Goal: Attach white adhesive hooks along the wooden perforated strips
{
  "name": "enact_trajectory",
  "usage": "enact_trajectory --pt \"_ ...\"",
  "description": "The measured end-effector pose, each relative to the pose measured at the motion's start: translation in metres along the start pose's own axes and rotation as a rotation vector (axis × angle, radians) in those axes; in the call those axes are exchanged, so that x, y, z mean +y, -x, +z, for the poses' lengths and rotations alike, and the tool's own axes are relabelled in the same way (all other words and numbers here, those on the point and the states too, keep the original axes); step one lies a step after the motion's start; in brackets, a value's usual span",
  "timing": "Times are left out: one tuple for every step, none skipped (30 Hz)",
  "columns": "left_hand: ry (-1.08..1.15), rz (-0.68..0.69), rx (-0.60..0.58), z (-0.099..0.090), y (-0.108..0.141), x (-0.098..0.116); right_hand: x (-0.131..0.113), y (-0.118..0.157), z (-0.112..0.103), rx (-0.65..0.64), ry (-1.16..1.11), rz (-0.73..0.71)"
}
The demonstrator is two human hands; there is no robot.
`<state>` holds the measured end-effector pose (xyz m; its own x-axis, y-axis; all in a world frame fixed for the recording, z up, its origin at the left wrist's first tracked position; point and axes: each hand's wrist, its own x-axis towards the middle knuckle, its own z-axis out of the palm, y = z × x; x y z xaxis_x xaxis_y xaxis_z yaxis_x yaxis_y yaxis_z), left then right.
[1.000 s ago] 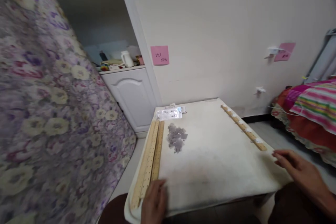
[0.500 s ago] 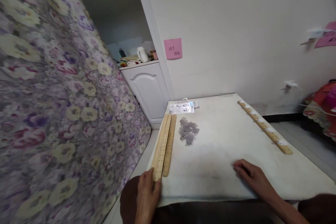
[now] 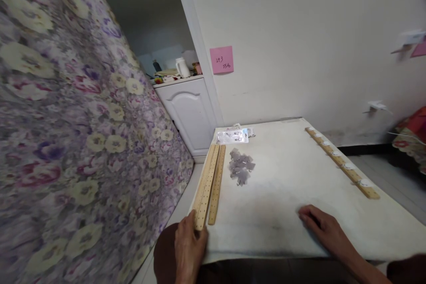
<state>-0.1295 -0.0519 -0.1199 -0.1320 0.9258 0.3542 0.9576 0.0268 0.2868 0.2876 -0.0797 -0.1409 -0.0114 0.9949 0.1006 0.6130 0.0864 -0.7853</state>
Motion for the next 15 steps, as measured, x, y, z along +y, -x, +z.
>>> enact_trajectory --pt "-0.005 0.002 0.004 -0.0005 -0.001 -0.001 -0.0001 -0.0001 -0.0002 0.0 0.002 -0.004" --pt "-0.009 0.007 0.005 -0.0008 -0.0017 -0.0019 -0.0003 -0.0002 -0.0003 0.004 0.002 -0.008" --pt "-0.011 0.012 0.001 -0.0009 -0.0021 -0.0026 -0.0006 -0.0004 -0.0005 0.007 0.002 -0.01" --pt "-0.014 0.013 -0.005 -0.0008 -0.0021 -0.0029 -0.0008 -0.0007 -0.0006 0.013 0.001 -0.009" --pt "-0.019 0.009 -0.011 -0.0007 -0.0018 -0.0027 -0.0011 -0.0009 -0.0006 0.016 0.0 -0.007" --pt "-0.025 -0.002 -0.017 -0.0006 -0.0013 -0.0021 -0.0013 -0.001 -0.0007 0.019 -0.001 -0.007" --pt "-0.032 -0.017 -0.024 -0.0006 -0.0007 -0.0013 -0.0015 -0.0011 -0.0007 0.021 -0.003 -0.009" --pt "-0.038 -0.033 -0.032 -0.0009 -0.0001 -0.0003 -0.0017 -0.0011 -0.0007 0.022 -0.005 -0.012" --pt "-0.039 -0.045 -0.041 -0.0014 0.0005 0.0006 -0.0018 -0.001 -0.0007 0.022 -0.006 -0.013" --pt "-0.037 -0.05 -0.05 -0.0021 0.001 0.0012 -0.002 -0.0008 -0.0008 0.021 -0.006 -0.013" --pt "-0.034 -0.048 -0.057 -0.003 0.0013 0.0016 -0.0023 -0.0006 -0.001 0.019 -0.004 -0.011" --pt "-0.037 -0.049 -0.053 -0.0039 0.0015 0.0017 -0.0026 -0.0004 -0.0012 0.02 -0.003 -0.008" --pt "-0.045 -0.047 -0.035 -0.0048 0.0016 0.0018 -0.0029 -0.0002 -0.0014 0.02 -0.002 -0.006" --pt "-0.052 -0.039 -0.004 -0.0054 0.0014 0.0022 -0.0033 -0.0001 -0.0017 0.021 -0.002 -0.005" --pt "-0.054 -0.021 0.038 -0.0056 0.0011 0.003 -0.0037 -0.0001 -0.0019 0.023 -0.004 -0.005"
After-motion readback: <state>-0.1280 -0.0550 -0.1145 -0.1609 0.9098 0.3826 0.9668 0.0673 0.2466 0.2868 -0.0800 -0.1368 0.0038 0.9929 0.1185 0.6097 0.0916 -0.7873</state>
